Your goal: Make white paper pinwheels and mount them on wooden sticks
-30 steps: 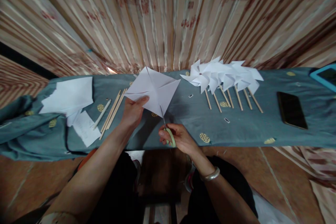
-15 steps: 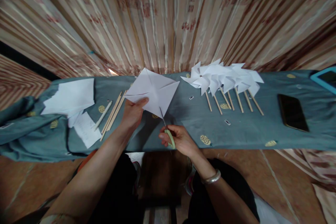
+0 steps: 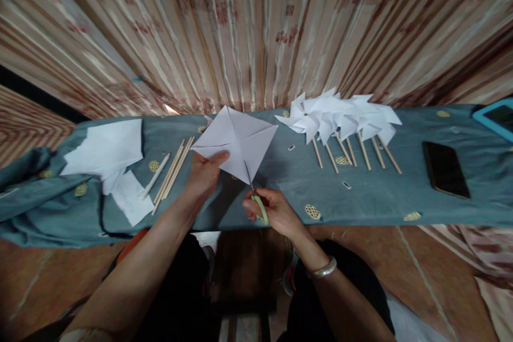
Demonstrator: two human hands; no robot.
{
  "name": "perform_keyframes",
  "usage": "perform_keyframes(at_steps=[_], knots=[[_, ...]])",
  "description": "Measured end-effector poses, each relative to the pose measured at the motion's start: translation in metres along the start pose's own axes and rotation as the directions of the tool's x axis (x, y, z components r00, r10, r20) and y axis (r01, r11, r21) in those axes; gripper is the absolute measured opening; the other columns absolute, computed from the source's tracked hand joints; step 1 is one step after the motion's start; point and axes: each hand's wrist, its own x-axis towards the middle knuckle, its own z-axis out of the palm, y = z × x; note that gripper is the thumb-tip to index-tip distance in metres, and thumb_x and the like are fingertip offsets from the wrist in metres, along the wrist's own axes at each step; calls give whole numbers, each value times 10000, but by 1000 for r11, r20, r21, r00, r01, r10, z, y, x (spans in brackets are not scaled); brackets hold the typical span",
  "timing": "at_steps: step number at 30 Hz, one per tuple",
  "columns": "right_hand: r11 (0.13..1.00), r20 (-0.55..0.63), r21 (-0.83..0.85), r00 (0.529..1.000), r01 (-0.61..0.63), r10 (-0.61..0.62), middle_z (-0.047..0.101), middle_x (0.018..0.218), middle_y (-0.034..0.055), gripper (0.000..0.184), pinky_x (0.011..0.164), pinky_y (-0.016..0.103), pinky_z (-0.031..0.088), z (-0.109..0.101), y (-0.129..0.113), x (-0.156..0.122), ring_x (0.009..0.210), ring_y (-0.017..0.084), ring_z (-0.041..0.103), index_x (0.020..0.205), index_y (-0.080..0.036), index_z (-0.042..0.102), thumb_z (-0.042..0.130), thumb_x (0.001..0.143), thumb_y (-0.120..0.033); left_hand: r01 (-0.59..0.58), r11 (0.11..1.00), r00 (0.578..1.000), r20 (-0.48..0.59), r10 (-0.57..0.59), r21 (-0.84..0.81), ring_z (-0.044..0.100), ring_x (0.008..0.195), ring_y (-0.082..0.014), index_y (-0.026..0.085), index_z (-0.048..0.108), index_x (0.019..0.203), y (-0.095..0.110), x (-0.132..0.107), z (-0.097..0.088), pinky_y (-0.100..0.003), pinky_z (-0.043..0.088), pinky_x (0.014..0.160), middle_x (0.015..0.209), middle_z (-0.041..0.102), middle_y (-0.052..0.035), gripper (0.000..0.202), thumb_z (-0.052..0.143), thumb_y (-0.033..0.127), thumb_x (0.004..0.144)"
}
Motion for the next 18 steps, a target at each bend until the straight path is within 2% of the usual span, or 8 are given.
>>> perform_keyframes(at_steps=[8, 18], knots=[[999, -5, 38, 1000, -29, 29, 619, 561, -27, 493, 483, 211, 433, -1, 1, 2, 478, 75, 525, 770, -165, 635, 787, 599, -602, -22, 999, 1000, 14, 23, -24, 689, 839, -230, 145, 687, 1011, 0, 0, -1, -360, 507, 825, 881, 739, -57, 432, 764, 221, 593], [997, -32, 56, 998, -53, 55, 617, 535, -39, 513, 466, 213, 426, 0, 1, 2, 456, 73, 525, 773, -165, 636, 816, 550, -590, -18, 1000, 1000, 10, 18, -2, 684, 858, -228, 142, 702, 910, 2, 0, -1, -353, 508, 842, 892, 734, -61, 342, 748, 241, 586]])
